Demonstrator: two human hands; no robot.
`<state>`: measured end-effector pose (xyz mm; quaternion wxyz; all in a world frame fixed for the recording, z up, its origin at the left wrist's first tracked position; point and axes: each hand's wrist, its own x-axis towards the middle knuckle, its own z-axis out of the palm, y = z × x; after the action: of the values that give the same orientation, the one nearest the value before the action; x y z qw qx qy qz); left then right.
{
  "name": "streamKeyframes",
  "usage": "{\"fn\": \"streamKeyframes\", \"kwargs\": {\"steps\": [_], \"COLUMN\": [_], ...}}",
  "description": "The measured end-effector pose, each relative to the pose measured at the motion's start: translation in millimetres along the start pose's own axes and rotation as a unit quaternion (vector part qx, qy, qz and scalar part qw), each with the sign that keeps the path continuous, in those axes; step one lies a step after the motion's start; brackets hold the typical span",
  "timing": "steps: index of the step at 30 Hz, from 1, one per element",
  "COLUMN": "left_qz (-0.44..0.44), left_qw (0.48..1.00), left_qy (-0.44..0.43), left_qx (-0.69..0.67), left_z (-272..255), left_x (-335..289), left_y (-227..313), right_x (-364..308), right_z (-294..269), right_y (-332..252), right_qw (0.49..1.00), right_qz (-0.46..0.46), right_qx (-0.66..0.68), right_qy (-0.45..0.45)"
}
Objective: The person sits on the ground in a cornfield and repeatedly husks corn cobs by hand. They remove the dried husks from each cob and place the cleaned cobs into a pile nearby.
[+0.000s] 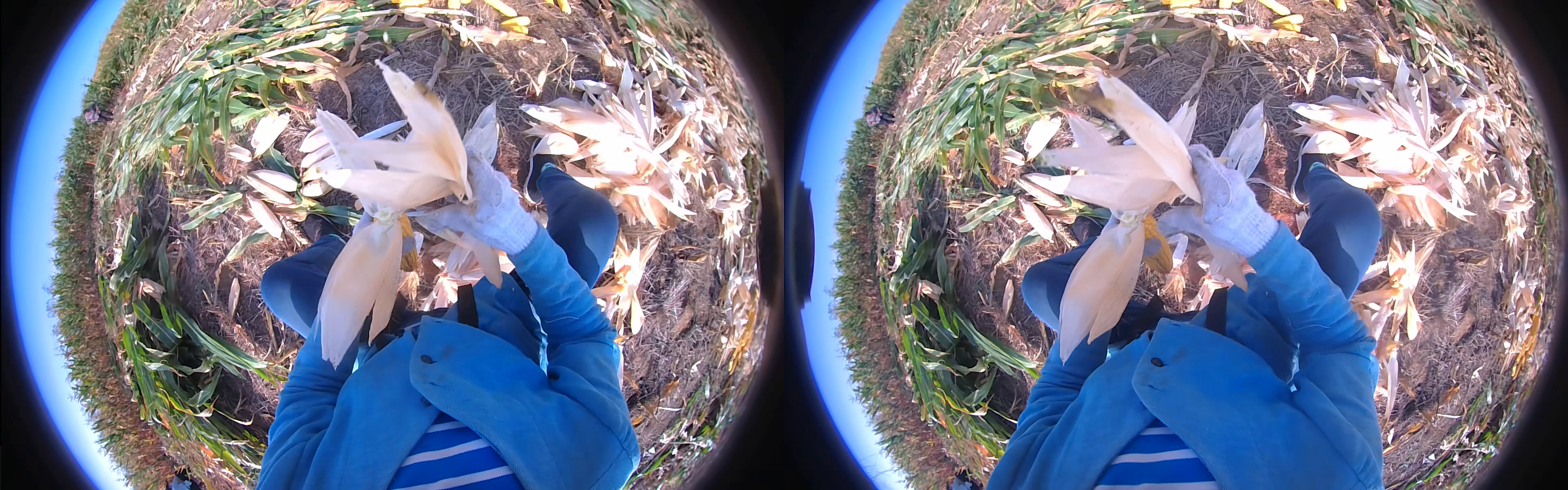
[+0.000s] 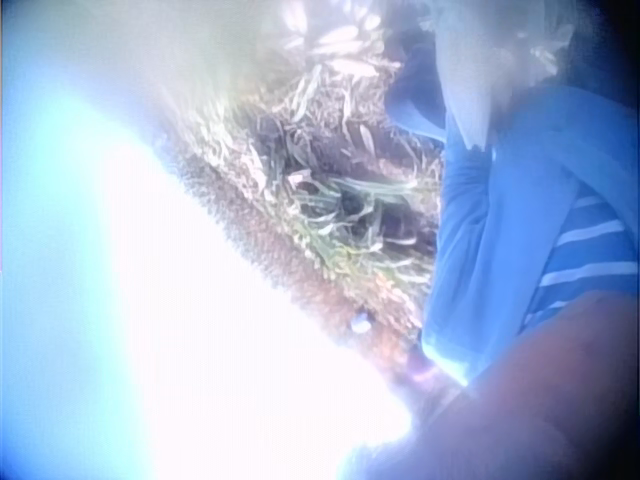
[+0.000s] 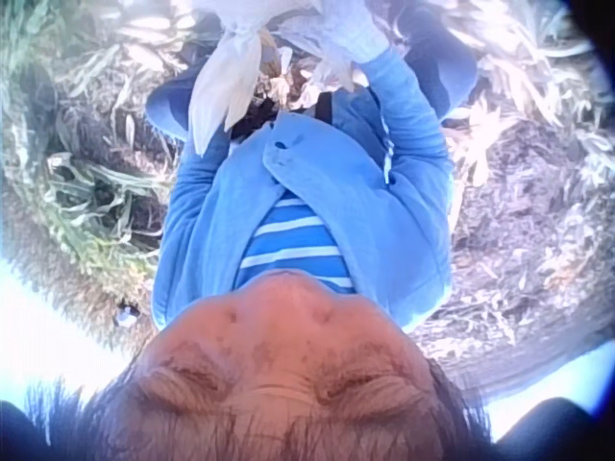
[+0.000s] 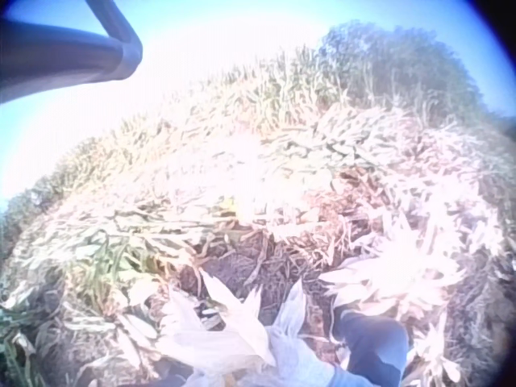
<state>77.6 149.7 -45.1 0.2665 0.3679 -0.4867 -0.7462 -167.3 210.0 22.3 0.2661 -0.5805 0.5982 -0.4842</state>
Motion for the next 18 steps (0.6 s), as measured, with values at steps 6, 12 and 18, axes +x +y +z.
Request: {"fn": "streamKeyframes", "kwargs": {"steps": [6, 12, 18], "left_qz": [-0.003, -0.021, -0.024], "left_qw": [1.000, 1.000, 1.000], "left_qy": [-0.003, 0.004, 0.003], "left_qx": [0.001, 0.000, 0.004], "left_z": [13.2, 10.3, 29.3], "left_x": [8.5, -13.7, -6.4], "left_y": [-11.7, -13.7, -24.5], "right_x": [-7.5, -8.3, -15.1], "right_z": [64.9, 74.0, 101.2], "right_y": [-6.1, 0.4, 0.4], "right_qw": [0.932, 0.927, 0.994], "right_qz": [-0.288, -0.253, -0.023], "right_qx": [-0.163, -0.086, 0.103], "right_qy": [-0.149, -0.262, -0.034]}}
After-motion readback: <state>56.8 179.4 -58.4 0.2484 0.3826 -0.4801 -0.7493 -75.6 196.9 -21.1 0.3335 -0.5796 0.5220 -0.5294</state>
